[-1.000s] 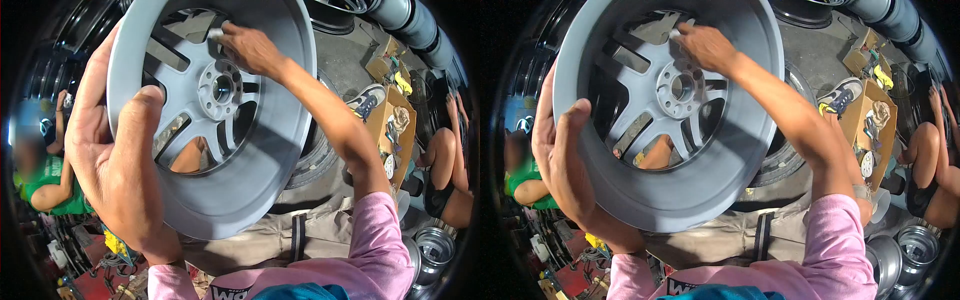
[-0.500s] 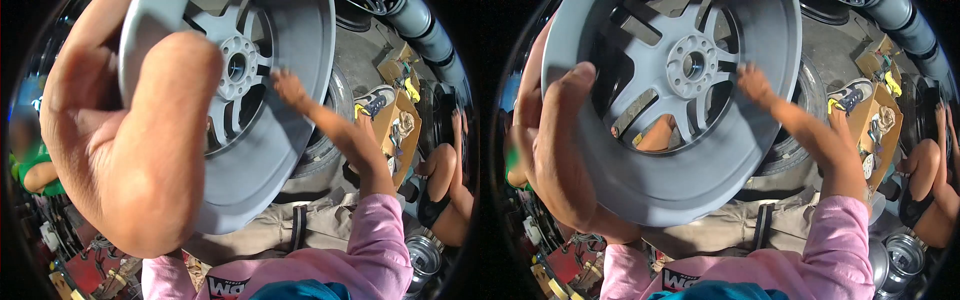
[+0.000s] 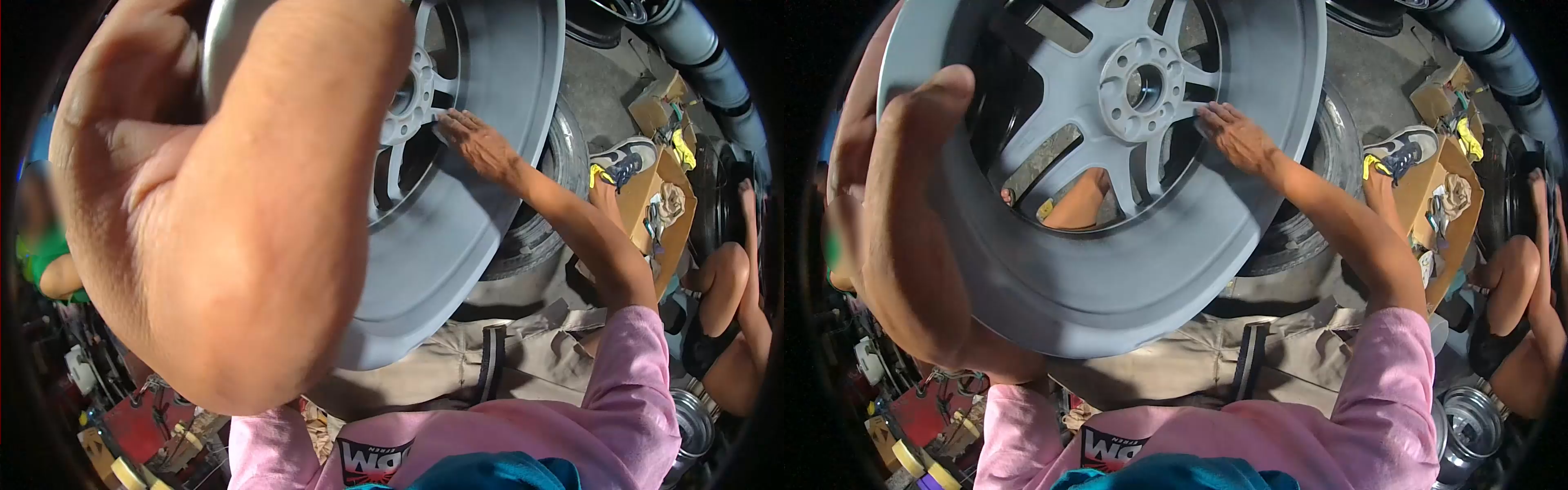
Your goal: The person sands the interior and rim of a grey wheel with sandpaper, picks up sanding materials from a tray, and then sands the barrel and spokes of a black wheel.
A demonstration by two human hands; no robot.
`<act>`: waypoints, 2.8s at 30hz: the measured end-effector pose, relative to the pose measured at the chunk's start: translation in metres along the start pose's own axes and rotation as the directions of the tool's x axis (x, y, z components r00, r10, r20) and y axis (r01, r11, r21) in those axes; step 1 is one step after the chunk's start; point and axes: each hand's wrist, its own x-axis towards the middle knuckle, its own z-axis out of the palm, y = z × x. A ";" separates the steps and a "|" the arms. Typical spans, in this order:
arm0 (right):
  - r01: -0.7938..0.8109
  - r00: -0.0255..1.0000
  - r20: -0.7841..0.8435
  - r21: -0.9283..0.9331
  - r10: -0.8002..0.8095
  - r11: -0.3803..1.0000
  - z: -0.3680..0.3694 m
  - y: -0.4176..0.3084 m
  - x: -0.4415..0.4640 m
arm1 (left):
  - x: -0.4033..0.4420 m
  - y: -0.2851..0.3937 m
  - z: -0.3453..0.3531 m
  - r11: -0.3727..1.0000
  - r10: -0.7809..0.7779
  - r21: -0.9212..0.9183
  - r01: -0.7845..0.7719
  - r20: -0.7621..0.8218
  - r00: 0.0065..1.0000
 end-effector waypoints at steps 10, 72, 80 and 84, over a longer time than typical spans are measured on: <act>-0.212 0.942 0.328 0.748 -0.073 0.629 -0.102 -0.182 0.043 | -0.001 0.005 0.000 1.000 0.012 0.010 -0.013 0.020 1.000; -0.479 0.810 0.360 0.861 0.463 0.169 -0.295 -0.056 0.183 | 0.013 0.021 0.008 0.998 -0.032 0.050 0.029 0.059 0.998; 0.386 0.358 0.590 0.612 0.724 -0.690 -0.159 0.092 0.280 | 0.018 0.021 0.003 0.996 -0.053 0.080 0.050 0.039 0.998; -0.297 0.725 0.437 0.896 0.533 -0.331 -0.252 -0.018 0.226 | 0.013 0.031 0.001 0.989 -0.117 0.104 0.108 0.091 0.989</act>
